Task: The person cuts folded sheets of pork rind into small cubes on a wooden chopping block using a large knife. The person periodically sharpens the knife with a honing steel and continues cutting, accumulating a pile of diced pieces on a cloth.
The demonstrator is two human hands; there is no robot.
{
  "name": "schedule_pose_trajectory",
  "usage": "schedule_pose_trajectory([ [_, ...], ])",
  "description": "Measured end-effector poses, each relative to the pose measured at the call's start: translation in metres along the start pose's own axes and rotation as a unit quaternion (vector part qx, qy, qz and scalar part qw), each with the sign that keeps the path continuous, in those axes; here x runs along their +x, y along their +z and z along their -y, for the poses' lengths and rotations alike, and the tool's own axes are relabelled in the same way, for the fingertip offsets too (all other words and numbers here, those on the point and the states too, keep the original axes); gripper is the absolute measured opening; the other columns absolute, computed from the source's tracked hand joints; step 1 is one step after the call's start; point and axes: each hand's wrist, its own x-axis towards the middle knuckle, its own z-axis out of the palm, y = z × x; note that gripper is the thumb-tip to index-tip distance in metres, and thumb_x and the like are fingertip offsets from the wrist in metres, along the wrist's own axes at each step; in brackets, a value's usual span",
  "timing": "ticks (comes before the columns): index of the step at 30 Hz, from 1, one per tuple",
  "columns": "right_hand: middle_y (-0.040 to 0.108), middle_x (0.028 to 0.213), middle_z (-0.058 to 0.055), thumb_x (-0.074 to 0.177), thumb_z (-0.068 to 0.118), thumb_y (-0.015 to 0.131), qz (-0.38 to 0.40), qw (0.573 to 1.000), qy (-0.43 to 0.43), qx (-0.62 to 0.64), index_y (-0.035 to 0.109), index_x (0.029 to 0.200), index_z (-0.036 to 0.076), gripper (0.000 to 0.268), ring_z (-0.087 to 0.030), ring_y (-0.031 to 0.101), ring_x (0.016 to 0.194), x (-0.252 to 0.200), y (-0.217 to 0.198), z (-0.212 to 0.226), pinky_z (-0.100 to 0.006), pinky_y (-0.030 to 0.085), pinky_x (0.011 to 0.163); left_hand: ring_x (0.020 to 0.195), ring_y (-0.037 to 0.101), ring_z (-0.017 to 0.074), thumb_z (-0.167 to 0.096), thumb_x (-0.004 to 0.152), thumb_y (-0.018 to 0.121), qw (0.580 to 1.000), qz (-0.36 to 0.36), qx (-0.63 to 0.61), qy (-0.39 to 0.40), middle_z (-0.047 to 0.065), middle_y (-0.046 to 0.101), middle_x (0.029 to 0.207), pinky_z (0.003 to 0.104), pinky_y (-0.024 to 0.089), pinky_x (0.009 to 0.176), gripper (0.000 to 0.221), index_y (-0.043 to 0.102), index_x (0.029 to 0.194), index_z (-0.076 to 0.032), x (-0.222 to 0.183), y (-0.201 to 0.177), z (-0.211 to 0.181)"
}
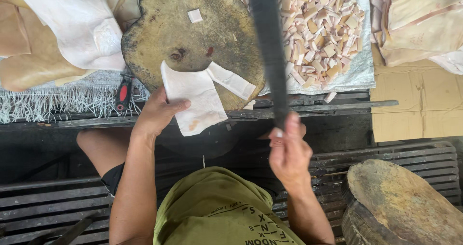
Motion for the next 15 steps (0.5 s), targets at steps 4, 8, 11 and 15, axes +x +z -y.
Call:
schedule_pose_trajectory([
  [4, 0.069, 0.085, -0.013, 0.106, -0.002, 0.056, 0.022, 0.999, -0.038, -0.026, 0.025, 0.162, 0.007, 0.065, -0.025, 0.066, 0.064, 0.003, 0.02, 0.001, -0.038, 0.057, 0.06, 0.109, 0.068, 0.015, -0.005, 0.084, 0.077, 1.0, -0.001, -0.002, -0.008, 0.008, 0.072, 0.12, 0.031, 0.054, 0.097, 0.051, 0.061, 0.131, 0.001, 0.002, -0.002, 0.001],
  [8, 0.07, 0.084, -0.018, 0.091, 0.005, 0.061, 0.241, 0.958, 0.083, -0.129, 0.039, 0.156, 0.008, 0.069, -0.04, 0.066, 0.064, 0.002, 0.037, 0.004, -0.05, 0.054, 0.058, 0.106, 0.069, 0.0164, -0.004, 0.084, 0.077, 1.0, -0.002, -0.005, -0.026, 0.01, 0.073, 0.118, 0.032, 0.054, 0.095, 0.048, 0.064, 0.129, 0.003, 0.005, -0.004, 0.0],
  [11, 0.072, 0.087, -0.018, 0.092, 0.006, 0.061, 0.264, 0.949, 0.133, -0.111, 0.04, 0.156, 0.012, 0.067, -0.042, 0.067, 0.067, -0.003, 0.022, 0.007, -0.052, 0.054, 0.061, 0.105, 0.069, 0.0161, -0.003, 0.083, 0.076, 0.998, -0.001, -0.046, -0.035, 0.009, 0.073, 0.117, 0.031, 0.054, 0.095, 0.05, 0.062, 0.13, 0.001, -0.002, -0.004, -0.004],
  [15, 0.072, 0.089, -0.02, 0.091, 0.005, 0.062, 0.265, 0.947, 0.143, -0.107, 0.043, 0.154, 0.01, 0.066, -0.044, 0.066, 0.067, -0.005, 0.013, -0.001, -0.053, 0.054, 0.06, 0.1, 0.07, 0.0192, -0.004, 0.082, 0.077, 0.979, 0.099, -0.168, -0.051, 0.01, 0.072, 0.115, 0.036, 0.057, 0.089, 0.052, 0.061, 0.131, 0.002, 0.007, -0.009, -0.023],
])
